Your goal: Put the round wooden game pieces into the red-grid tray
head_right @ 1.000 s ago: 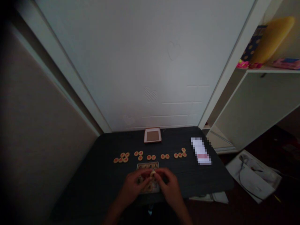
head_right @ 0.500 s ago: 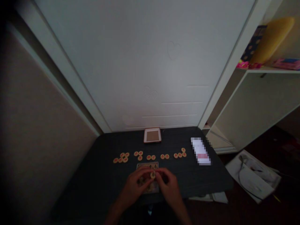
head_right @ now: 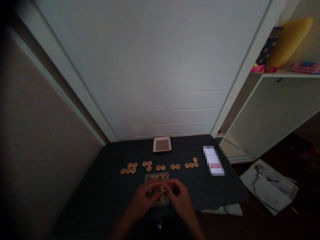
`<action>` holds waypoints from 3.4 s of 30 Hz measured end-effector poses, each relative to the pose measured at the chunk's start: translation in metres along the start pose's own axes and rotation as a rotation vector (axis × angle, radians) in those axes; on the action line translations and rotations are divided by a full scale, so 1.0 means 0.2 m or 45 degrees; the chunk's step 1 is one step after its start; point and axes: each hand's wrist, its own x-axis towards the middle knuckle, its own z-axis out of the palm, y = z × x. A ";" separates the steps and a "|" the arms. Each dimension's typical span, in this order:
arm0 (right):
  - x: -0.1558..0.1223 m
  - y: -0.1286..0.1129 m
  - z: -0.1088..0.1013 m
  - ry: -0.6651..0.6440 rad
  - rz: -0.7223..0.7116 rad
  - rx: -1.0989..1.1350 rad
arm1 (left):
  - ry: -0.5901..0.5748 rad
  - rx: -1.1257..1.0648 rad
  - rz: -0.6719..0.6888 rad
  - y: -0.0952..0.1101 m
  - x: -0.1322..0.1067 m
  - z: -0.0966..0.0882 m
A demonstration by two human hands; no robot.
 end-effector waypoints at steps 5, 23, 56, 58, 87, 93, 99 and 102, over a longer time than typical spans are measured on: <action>0.00 0.01 0.00 -0.051 -0.004 0.085 | 0.000 0.023 0.003 -0.01 0.00 0.00; 0.01 0.01 -0.01 0.064 0.015 -0.017 | -0.022 -0.053 0.011 -0.02 0.02 -0.04; 0.00 0.15 -0.07 0.185 -0.059 -0.325 | -0.211 0.222 -0.096 -0.03 -0.01 0.00; 0.00 0.15 -0.07 0.176 -0.072 -0.353 | -0.228 0.263 -0.092 -0.04 -0.02 0.01; 0.00 0.16 -0.06 0.174 -0.166 -0.480 | -0.260 0.544 0.043 -0.03 -0.01 0.05; 0.00 0.16 -0.06 0.170 -0.150 -0.486 | -0.266 0.580 0.072 -0.02 -0.01 0.05; 0.00 0.16 -0.07 0.166 -0.145 -0.484 | -0.257 0.602 0.066 -0.02 -0.01 0.06; 0.00 0.16 -0.06 0.166 -0.142 -0.477 | -0.244 0.612 0.063 -0.02 0.00 0.05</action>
